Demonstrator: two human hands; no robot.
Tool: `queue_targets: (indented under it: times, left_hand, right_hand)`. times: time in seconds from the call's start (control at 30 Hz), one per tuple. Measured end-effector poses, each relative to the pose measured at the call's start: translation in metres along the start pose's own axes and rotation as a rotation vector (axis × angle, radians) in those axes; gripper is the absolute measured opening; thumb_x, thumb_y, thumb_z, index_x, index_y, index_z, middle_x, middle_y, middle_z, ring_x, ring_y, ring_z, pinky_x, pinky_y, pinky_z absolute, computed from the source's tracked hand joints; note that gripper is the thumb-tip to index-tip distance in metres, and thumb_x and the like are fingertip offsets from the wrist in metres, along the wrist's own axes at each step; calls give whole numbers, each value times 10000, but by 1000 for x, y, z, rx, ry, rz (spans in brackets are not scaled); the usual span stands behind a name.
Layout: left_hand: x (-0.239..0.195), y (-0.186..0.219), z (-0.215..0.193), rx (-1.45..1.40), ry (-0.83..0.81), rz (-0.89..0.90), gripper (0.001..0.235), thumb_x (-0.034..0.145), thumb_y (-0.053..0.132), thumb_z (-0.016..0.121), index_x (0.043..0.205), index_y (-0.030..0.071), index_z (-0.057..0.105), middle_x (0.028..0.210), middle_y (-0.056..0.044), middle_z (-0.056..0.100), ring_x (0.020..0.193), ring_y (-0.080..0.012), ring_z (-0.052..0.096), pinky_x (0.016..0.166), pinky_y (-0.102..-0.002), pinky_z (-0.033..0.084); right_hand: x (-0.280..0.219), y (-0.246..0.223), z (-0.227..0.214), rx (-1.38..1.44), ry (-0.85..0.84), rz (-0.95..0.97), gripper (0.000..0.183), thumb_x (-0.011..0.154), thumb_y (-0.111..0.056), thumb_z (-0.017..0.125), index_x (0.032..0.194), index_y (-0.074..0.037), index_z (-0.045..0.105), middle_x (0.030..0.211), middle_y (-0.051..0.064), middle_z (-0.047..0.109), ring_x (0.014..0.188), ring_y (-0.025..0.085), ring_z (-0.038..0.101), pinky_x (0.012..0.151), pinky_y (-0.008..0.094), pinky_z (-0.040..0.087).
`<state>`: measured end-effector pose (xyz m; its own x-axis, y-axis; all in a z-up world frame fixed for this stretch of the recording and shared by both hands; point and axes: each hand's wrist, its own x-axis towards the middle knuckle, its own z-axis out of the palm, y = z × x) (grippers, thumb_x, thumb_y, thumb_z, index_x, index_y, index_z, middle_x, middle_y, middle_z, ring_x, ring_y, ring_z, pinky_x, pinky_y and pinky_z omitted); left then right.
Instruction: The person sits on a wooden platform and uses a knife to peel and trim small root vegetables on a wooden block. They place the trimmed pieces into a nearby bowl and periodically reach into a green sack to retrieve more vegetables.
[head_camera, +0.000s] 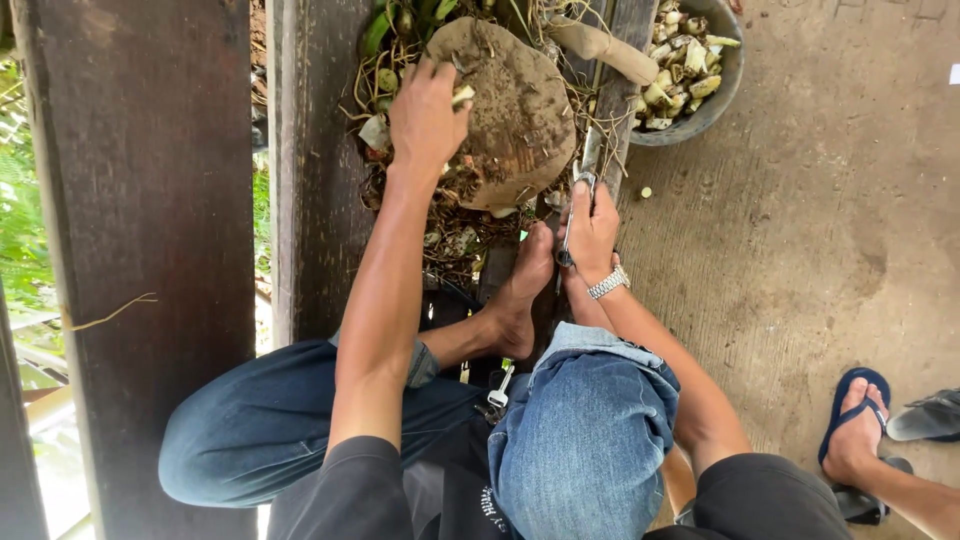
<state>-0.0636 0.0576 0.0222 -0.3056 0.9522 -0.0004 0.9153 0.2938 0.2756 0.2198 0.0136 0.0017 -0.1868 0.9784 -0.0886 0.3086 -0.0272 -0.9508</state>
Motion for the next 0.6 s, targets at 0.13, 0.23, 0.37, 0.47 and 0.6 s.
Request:
queue_targets:
  times: [0.13, 0.23, 0.37, 0.47, 0.6]
  left_hand:
    - [-20, 30, -8, -411, 196, 194, 245, 844, -127, 760, 996, 1, 617, 1092, -171, 728, 960, -272, 749, 840, -320, 695]
    - [-36, 25, 18, -246, 164, 469, 231, 927, -184, 526, 945, 14, 644, 1089, -163, 728, 1010, -291, 682, 681, -299, 687]
    - [-42, 30, 27, -261, 181, 320, 195, 842, -87, 597, 993, 34, 625, 1040, -142, 720, 969, -284, 645, 715, -359, 644]
    - [-49, 54, 16, -167, 84, 113, 407, 892, 387, 641, 1132, 58, 637, 1166, -173, 685, 1108, -339, 632, 842, -426, 634]
    - [-59, 61, 39, -162, 99, 183, 349, 879, 356, 827, 996, 70, 664, 1010, -71, 583, 988, -277, 627, 723, -353, 620]
  right_hand:
    - [4, 10, -4, -90, -2, -72, 386, 1119, -386, 452, 828, -134, 435, 642, -6, 526, 550, 124, 528, 566, 303, 446]
    - [8, 4, -6, -91, -10, -46, 385, 1126, -356, 447, 811, -138, 400, 595, -14, 483, 464, 117, 529, 506, 279, 397]
    - [14, 12, -5, -113, -6, -70, 398, 1126, -395, 443, 826, -137, 406, 626, -12, 483, 484, 111, 504, 516, 276, 388]
    - [11, 28, -5, -169, 6, -90, 409, 1126, -414, 439, 828, -136, 406, 696, -15, 422, 607, 118, 407, 602, 316, 362]
    - [15, 49, -3, -195, -25, -112, 397, 1140, -357, 529, 885, -55, 573, 582, 157, 621, 535, 308, 688, 492, 391, 497]
